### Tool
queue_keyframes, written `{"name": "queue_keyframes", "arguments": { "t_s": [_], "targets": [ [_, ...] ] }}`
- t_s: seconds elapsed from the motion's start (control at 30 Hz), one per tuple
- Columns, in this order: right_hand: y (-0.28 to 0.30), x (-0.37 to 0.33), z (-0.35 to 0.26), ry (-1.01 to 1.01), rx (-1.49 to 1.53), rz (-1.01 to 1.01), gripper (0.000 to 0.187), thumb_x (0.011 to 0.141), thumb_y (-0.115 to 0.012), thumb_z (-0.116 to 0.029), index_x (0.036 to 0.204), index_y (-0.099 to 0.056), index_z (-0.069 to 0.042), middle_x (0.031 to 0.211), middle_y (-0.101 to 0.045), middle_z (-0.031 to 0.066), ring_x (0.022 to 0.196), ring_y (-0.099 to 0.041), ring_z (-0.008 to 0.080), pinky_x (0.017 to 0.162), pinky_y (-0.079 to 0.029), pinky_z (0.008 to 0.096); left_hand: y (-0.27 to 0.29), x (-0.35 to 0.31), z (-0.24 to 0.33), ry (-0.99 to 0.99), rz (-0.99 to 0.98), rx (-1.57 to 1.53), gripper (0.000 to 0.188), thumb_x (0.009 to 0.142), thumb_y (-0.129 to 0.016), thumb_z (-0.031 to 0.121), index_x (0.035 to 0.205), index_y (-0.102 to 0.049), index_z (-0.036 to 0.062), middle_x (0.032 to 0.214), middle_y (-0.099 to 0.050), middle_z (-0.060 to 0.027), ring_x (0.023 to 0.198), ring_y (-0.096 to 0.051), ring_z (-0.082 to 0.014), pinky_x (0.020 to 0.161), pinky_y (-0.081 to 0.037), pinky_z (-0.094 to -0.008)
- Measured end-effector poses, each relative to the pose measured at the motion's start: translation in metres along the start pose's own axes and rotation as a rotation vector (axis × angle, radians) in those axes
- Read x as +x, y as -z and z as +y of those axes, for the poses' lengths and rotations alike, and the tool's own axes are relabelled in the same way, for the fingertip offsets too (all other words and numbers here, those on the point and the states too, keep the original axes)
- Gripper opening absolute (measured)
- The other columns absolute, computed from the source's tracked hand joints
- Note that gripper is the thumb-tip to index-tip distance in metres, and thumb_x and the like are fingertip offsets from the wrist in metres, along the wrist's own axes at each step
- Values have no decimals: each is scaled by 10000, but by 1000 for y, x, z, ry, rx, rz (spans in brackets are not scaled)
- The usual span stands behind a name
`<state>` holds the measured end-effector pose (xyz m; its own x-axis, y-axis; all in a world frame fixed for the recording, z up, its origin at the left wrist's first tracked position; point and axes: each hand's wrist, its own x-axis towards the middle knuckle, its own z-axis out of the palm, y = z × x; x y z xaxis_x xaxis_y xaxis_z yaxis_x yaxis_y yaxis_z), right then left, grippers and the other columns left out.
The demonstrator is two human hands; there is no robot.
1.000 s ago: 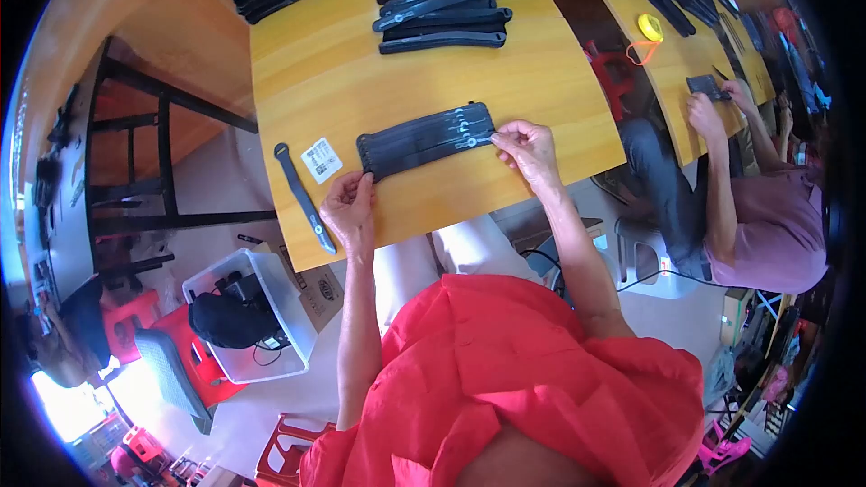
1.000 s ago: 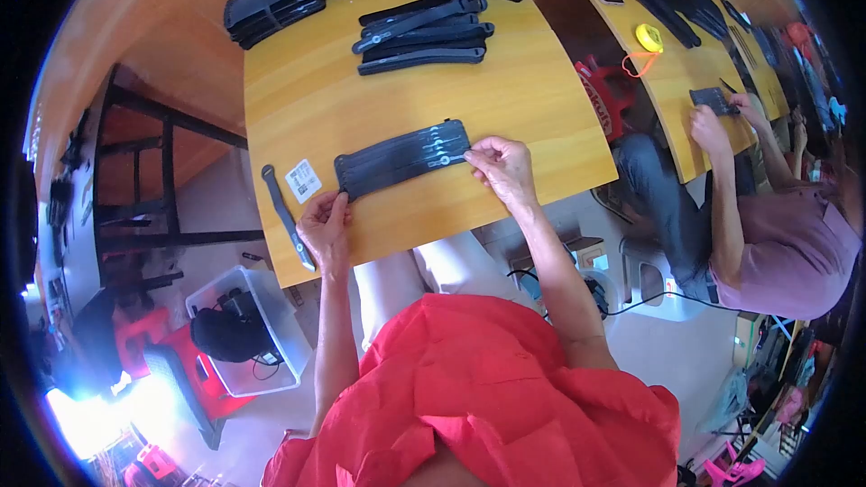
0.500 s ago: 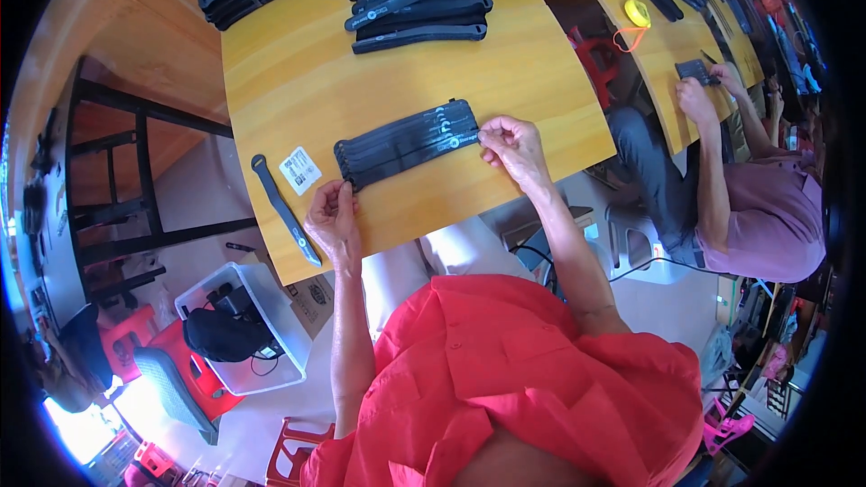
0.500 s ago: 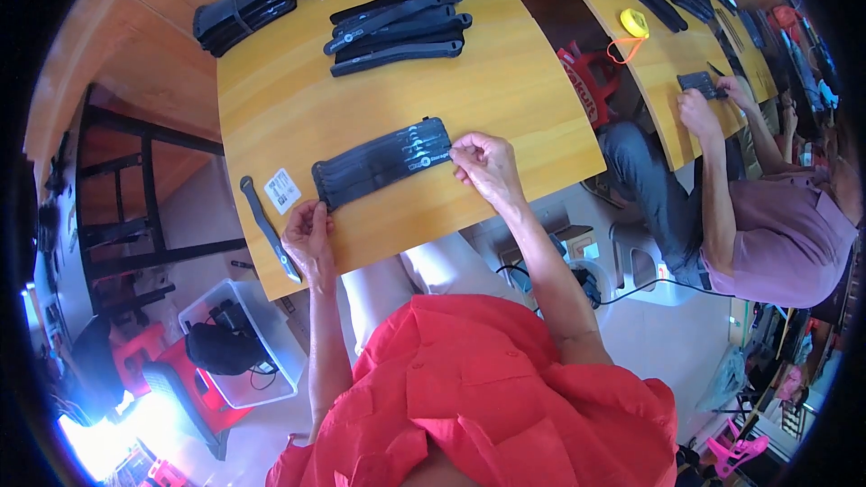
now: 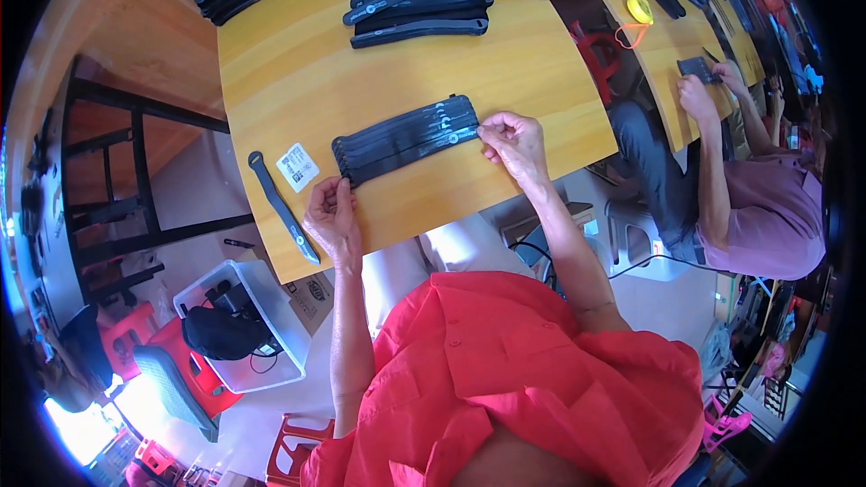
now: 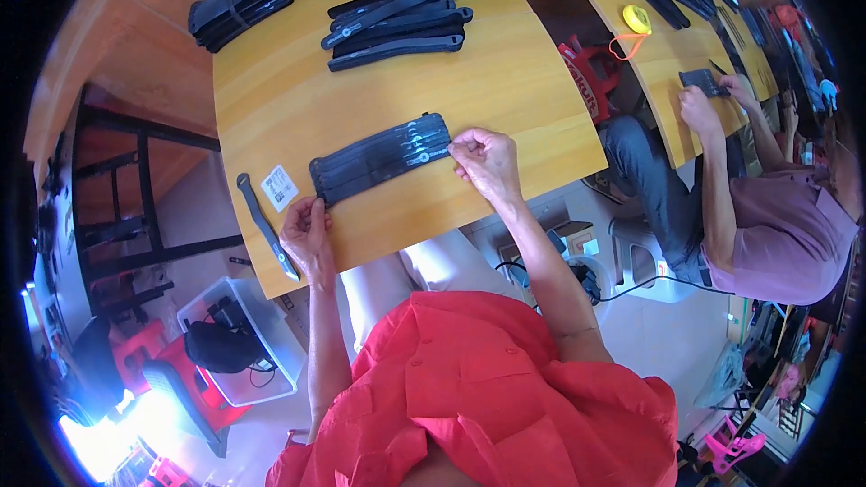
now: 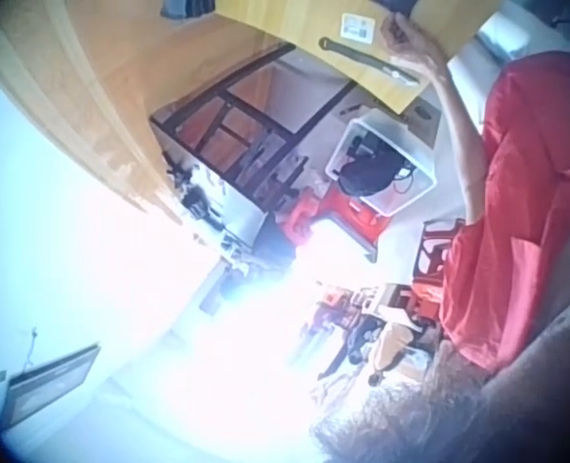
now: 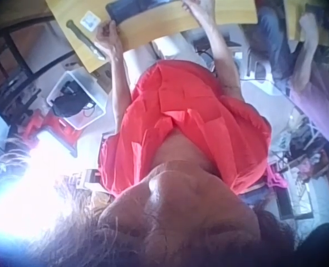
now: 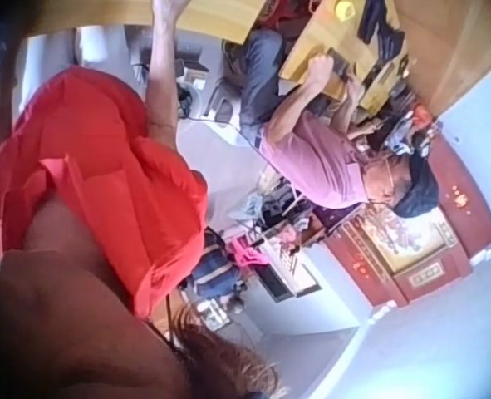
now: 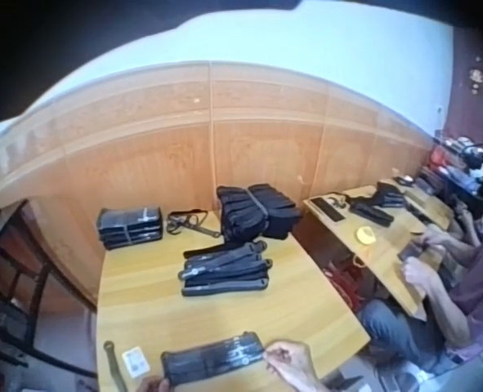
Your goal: Manually assembling and organizing black fabric straps and panels on a workshop table.
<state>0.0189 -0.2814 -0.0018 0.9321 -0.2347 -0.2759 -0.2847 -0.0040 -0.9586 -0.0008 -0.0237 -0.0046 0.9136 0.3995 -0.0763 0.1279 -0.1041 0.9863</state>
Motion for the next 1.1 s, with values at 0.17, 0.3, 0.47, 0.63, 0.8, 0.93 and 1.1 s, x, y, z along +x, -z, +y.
{"name": "queue_keyframes", "arguments": {
  "t_s": [0.17, 0.3, 0.47, 0.63, 0.8, 0.93, 1.1],
  "targets": [
    [-1, -2, -3, 9, -1, -1, 64, 786, -649, -72, 807, -622, -18, 603, -575, 12, 486, -536, 56, 428, -423, 169, 0, 0, 0, -16, 20, 22, 65, 808, -630, 39, 824, -606, -18, 652, -577, -4, 557, -512, -42, 524, -413, -166],
    [0, -1, -3, 21, -21, 22, 51, 785, -638, -55, 791, -620, -8, 599, -573, 15, 483, -537, 60, 426, -428, 175, -2, 0, -1, -22, 18, 1, 59, 799, -635, 28, 820, -608, -20, 654, -583, -7, 553, -515, -41, 513, -413, -167],
    [-3, -2, -9, -2, -47, 31, 53, 793, -626, -44, 780, -615, 5, 591, -571, 19, 482, -539, 64, 426, -432, 182, -1, 0, -1, -12, 25, -13, 54, 797, -636, 25, 815, -609, -18, 650, -583, -7, 551, -513, -38, 507, -409, -166],
    [-3, -2, -9, -2, -33, 37, 48, 793, -630, -42, 779, -615, 1, 580, -568, 18, 479, -538, 61, 423, -429, 180, -2, 1, -1, -9, 29, -16, 48, 795, -635, 22, 806, -608, -17, 646, -581, -7, 553, -512, -36, 506, -407, -165],
    [-4, -2, -7, -1, -30, 34, 49, 793, -630, -42, 782, -615, 3, 583, -565, 16, 474, -533, 60, 418, -424, 179, -3, 0, 0, -19, 49, 11, 44, 794, -634, 18, 802, -607, -16, 632, -577, -2, 544, -508, -36, 503, -406, -167],
    [-3, -1, -5, 7, 0, 22, 50, 794, -629, -40, 784, -615, 7, 587, -564, 15, 469, -528, 60, 411, -416, 179, -3, 0, -1, -22, 55, 12, 41, 795, -632, 16, 798, -606, -17, 627, -573, 2, 535, -499, -35, 501, -401, -166],
    [-3, -2, -9, 4, 2, 27, 52, 790, -634, -39, 788, -615, 10, 588, -562, 15, 469, -527, 60, 411, -412, 179, -5, 1, 1, -23, 53, 7, 46, 796, -632, 16, 786, -602, -18, 621, -565, 6, 541, -488, -30, 507, -388, -161]
  ]
}}
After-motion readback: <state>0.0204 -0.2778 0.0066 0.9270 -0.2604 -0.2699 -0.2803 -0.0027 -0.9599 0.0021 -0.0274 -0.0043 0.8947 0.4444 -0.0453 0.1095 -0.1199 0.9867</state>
